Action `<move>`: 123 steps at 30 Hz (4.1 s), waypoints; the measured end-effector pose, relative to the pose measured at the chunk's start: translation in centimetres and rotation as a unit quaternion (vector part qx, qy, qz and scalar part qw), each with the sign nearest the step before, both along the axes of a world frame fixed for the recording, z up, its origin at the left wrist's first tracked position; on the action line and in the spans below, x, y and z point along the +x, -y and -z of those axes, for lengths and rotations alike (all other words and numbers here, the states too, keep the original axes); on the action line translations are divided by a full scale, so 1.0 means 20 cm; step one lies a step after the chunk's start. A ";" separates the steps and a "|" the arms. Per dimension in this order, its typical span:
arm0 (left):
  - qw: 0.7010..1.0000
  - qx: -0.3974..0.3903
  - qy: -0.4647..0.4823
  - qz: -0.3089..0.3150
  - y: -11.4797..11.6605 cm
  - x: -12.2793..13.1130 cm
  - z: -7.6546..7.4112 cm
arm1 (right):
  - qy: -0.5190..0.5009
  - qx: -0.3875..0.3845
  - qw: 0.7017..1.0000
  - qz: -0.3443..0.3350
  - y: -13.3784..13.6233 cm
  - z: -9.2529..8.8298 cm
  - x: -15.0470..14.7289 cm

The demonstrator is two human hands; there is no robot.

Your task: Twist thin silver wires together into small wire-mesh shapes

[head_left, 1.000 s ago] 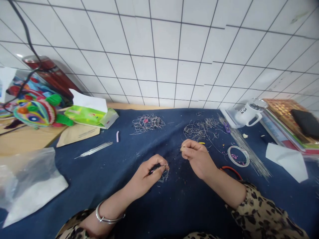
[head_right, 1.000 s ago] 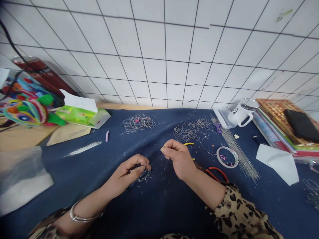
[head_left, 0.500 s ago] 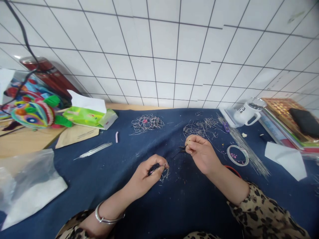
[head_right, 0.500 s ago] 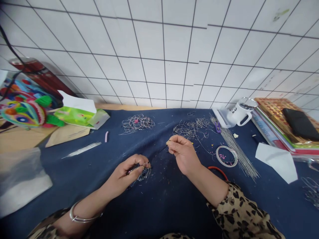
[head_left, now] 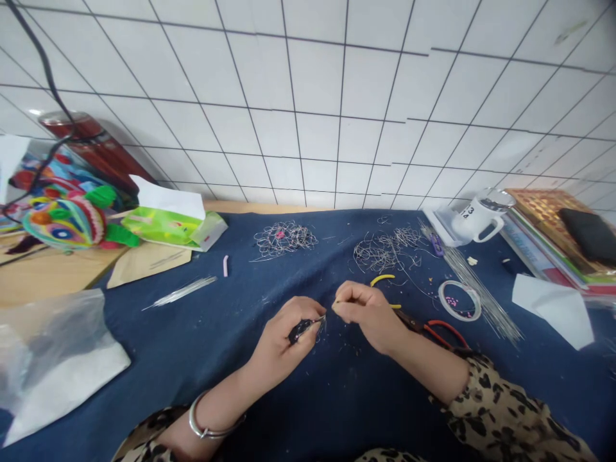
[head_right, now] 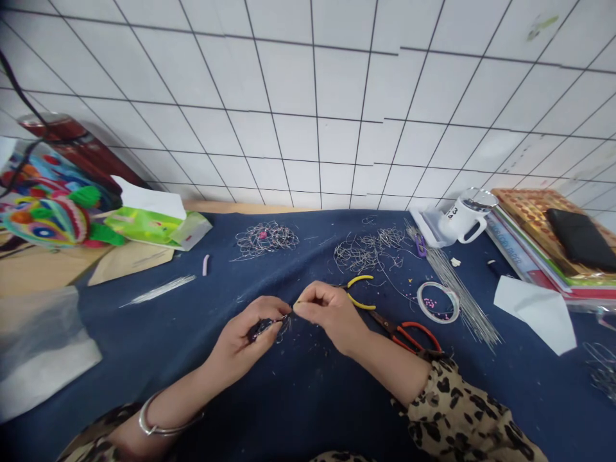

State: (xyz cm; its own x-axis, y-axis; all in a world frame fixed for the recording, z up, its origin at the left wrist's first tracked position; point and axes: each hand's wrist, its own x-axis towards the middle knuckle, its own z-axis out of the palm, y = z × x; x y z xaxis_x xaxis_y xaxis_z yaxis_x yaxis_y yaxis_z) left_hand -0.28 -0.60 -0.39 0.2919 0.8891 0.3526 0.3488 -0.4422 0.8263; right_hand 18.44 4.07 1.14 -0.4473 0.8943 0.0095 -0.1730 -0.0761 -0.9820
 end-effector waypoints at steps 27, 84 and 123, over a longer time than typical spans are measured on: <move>0.915 0.357 -0.126 -0.136 0.04 0.00 -0.03 | 0.159 0.350 0.923 0.030 0.13 -0.01 -0.05; 0.958 -0.158 0.181 -0.159 -0.01 0.01 0.10 | 0.249 0.089 0.960 0.093 0.07 0.09 -0.06; 0.954 -0.168 0.192 -0.156 -0.03 -0.01 0.08 | 0.098 -0.042 0.989 0.099 0.04 0.08 -0.04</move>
